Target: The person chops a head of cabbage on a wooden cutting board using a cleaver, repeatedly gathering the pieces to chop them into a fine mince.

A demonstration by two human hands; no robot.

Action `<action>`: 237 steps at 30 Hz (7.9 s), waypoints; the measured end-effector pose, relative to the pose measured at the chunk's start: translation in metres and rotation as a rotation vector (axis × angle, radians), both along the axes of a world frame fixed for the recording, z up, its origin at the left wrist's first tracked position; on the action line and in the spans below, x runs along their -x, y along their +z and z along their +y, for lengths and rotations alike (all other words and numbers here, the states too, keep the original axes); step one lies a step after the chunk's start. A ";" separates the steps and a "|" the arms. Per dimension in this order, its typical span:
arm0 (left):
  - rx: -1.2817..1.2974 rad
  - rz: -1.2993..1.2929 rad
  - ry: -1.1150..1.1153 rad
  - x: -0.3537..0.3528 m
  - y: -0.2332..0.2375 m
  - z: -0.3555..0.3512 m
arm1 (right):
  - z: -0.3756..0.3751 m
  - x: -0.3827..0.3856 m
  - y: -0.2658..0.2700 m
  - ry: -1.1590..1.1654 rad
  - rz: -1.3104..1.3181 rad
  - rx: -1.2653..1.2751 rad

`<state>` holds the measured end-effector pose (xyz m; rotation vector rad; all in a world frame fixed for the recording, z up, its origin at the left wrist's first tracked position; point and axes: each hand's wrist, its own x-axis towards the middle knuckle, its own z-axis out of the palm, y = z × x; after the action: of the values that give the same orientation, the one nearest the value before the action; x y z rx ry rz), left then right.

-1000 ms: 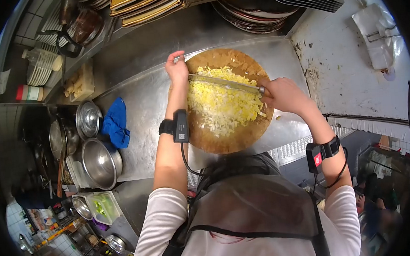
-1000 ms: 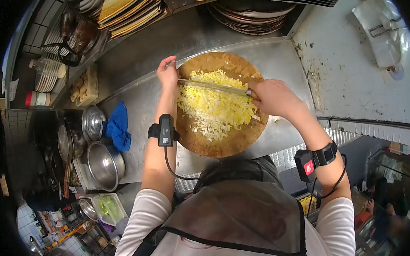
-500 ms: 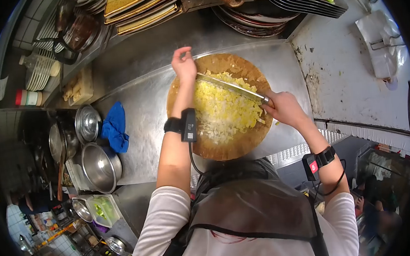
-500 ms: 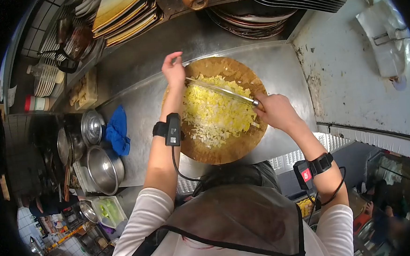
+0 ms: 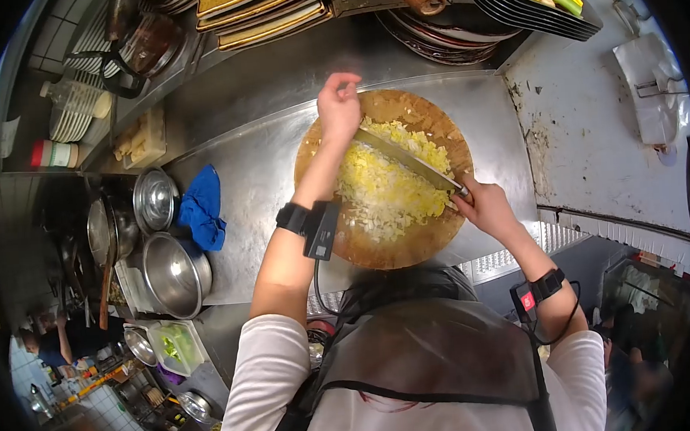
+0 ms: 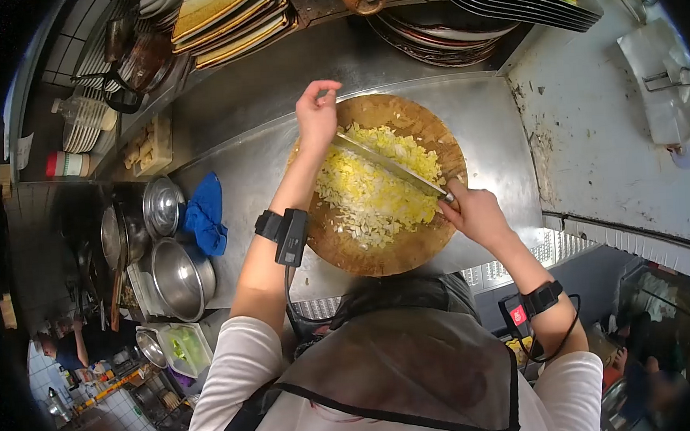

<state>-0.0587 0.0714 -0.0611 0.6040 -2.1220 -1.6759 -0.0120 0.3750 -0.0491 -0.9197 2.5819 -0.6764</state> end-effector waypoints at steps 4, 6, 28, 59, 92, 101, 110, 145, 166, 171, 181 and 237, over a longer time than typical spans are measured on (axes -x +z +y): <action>-0.220 -0.005 0.131 -0.003 -0.041 -0.033 | -0.023 0.014 0.035 0.131 0.018 -0.125; -0.302 -0.010 0.182 -0.006 -0.042 -0.039 | -0.035 0.003 0.054 0.126 0.010 -0.143; -0.166 0.034 0.160 -0.067 0.010 -0.007 | -0.010 -0.023 0.004 0.079 0.010 -0.083; -0.171 0.120 0.152 -0.103 0.032 0.021 | 0.009 -0.052 -0.009 0.075 0.096 -0.018; 0.688 -0.083 -0.189 -0.106 -0.070 -0.011 | 0.020 -0.060 0.037 -0.456 0.053 0.045; 0.396 0.048 -0.352 -0.130 -0.052 0.003 | 0.005 -0.103 0.007 -0.576 0.066 -0.049; 0.560 0.069 -0.210 -0.160 -0.063 0.009 | -0.042 -0.122 0.023 -0.575 -0.240 0.266; 0.440 0.025 0.057 -0.156 -0.068 0.008 | -0.076 -0.074 0.032 -0.105 -0.150 0.100; 0.735 -0.095 -0.014 -0.088 -0.066 -0.025 | -0.017 0.018 0.011 -0.273 0.171 -0.049; 0.687 -0.133 -0.409 -0.070 -0.056 0.007 | -0.027 0.010 -0.005 -0.248 0.272 -0.092; 0.544 0.009 -0.333 -0.151 -0.016 0.014 | -0.018 -0.006 0.054 0.019 -0.027 -0.051; 0.573 0.011 -0.458 -0.136 -0.055 0.035 | 0.001 -0.053 0.026 -0.403 0.076 0.007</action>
<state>0.0769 0.1061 -0.1161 -0.0691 -2.7035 -1.1403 0.0409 0.3757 -0.0233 -0.4315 2.8647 -0.7646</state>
